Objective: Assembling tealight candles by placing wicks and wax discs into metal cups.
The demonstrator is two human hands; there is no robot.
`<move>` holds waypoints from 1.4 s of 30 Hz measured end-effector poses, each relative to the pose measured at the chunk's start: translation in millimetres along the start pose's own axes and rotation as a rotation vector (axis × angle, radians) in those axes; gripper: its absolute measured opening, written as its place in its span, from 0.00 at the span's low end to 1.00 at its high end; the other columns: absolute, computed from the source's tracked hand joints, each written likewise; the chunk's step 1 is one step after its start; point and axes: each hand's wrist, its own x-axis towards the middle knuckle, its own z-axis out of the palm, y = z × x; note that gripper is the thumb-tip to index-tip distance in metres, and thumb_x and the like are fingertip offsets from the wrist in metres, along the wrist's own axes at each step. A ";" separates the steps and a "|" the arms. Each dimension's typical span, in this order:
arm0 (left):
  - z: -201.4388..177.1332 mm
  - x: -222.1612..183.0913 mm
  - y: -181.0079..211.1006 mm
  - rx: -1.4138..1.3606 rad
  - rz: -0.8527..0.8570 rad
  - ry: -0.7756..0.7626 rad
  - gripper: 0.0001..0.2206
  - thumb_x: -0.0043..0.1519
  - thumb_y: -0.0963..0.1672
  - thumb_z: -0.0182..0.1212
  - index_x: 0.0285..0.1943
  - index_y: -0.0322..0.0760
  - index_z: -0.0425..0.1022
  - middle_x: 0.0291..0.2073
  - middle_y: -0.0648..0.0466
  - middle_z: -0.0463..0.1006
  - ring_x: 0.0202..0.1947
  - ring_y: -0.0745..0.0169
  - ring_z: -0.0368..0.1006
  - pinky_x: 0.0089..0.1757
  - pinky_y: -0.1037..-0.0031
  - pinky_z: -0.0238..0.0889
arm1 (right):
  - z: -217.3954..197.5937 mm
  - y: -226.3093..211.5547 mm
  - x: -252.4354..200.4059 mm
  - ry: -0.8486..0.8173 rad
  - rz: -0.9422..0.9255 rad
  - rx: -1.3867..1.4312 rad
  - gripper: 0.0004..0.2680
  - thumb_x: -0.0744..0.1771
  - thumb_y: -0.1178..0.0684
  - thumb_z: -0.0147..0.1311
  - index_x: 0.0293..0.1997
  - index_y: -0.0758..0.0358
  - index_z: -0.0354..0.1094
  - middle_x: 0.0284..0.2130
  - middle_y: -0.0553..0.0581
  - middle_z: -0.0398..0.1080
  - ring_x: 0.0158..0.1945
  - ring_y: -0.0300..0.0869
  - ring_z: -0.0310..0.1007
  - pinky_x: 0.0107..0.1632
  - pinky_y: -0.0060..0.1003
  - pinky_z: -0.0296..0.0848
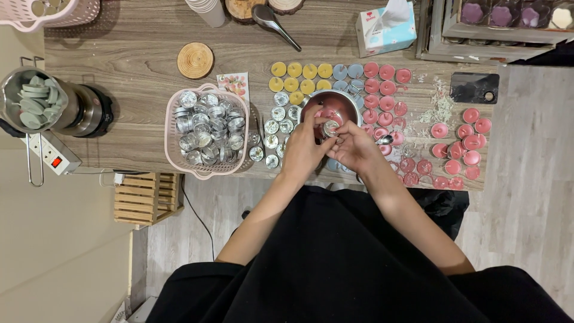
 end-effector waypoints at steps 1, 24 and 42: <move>1.2 -0.1 -1.0 -0.001 0.001 -0.001 0.36 0.51 0.42 0.75 0.69 0.37 0.59 0.51 0.46 0.82 0.51 0.40 0.78 0.49 0.60 0.70 | 12.0 -0.1 -6.9 0.001 -0.001 0.001 0.04 0.63 0.57 0.53 0.37 0.62 0.70 0.33 0.53 0.72 0.39 0.44 0.71 0.53 0.44 0.74; -95.1 -30.1 -46.9 0.289 -0.182 0.413 0.22 0.60 0.44 0.68 0.63 0.30 0.73 0.54 0.39 0.78 0.56 0.41 0.71 0.55 0.57 0.63 | 62.4 -6.7 -29.0 0.263 -0.883 -1.409 0.12 0.66 0.56 0.54 0.55 0.65 0.70 0.34 0.57 0.75 0.32 0.41 0.71 0.38 0.34 0.70; -112.6 -40.6 -4.8 0.190 -0.079 0.484 0.22 0.66 0.36 0.60 0.71 0.31 0.68 0.62 0.44 0.77 0.65 0.48 0.71 0.64 0.62 0.61 | -261.0 -121.4 -122.8 1.412 -1.014 -1.647 0.11 0.63 0.50 0.71 0.42 0.65 0.75 0.35 0.67 0.71 0.44 0.61 0.70 0.48 0.52 0.69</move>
